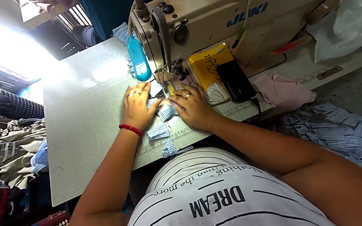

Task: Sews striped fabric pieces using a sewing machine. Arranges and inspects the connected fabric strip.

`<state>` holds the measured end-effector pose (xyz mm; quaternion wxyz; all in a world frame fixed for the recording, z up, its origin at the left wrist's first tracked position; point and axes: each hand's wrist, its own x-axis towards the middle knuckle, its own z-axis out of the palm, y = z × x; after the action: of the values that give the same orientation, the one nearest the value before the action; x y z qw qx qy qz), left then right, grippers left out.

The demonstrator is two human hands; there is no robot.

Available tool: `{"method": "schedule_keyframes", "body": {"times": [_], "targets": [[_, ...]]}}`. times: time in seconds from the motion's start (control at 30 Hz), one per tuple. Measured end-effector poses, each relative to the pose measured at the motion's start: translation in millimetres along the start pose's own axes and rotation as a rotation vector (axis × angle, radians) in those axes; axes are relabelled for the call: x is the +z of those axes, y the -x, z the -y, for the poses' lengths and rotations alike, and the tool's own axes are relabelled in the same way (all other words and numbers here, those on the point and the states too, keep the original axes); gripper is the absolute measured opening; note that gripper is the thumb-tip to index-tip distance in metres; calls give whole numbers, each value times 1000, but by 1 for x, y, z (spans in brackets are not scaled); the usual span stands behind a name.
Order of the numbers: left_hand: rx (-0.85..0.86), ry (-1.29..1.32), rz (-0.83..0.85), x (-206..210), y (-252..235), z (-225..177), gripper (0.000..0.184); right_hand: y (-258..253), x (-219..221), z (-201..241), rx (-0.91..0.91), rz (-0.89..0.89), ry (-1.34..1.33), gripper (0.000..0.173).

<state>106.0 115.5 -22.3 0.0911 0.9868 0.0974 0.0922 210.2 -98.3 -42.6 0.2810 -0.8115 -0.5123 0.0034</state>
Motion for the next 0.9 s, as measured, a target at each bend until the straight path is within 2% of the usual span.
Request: {"method": "schedule_keyframes", "body": {"times": [0.07, 0.17, 0.27, 0.3, 0.33, 0.37, 0.43, 0.53, 0.6, 0.67, 0.73, 0.83, 0.9], "targets": [[-200, 25, -45, -5, 17, -10, 66, 2, -1, -1, -30, -36, -58, 44], [-354, 229, -68, -8, 32, -18, 43, 7, -3, 2, -133, -32, -78, 37], [-342, 747, -148, -13, 37, -33, 30, 10, -4, 4, -190, -5, -29, 31], [-285, 949, -124, -14, 38, -39, 35, 9, -4, 3, -187, -32, -42, 30], [-229, 1045, -91, -13, 36, -43, 42, 9, -4, 2, -171, -85, -69, 29], [-173, 991, -88, -10, 34, -47, 43, 8, -3, 1, -141, -150, -99, 30], [-23, 623, -103, 0, 29, -47, 38, 6, -4, -2, -66, -257, -112, 33], [143, 226, -38, 10, 28, -43, 41, 3, -5, -4, -40, -301, -62, 40], [177, 141, -20, 13, 30, -41, 47, 4, -6, -2, -61, -248, -18, 39], [175, 105, -21, 13, 32, -37, 51, 6, -5, 3, -49, -129, 30, 35], [159, 47, 9, 12, 35, -32, 58, 7, -5, 5, -31, -8, 73, 39], [152, -2, 55, 10, 37, -27, 65, 6, -2, 6, -58, -33, 82, 41], [140, 41, 26, 10, 38, -27, 63, 2, -1, 5, -75, -82, 53, 41]]}}
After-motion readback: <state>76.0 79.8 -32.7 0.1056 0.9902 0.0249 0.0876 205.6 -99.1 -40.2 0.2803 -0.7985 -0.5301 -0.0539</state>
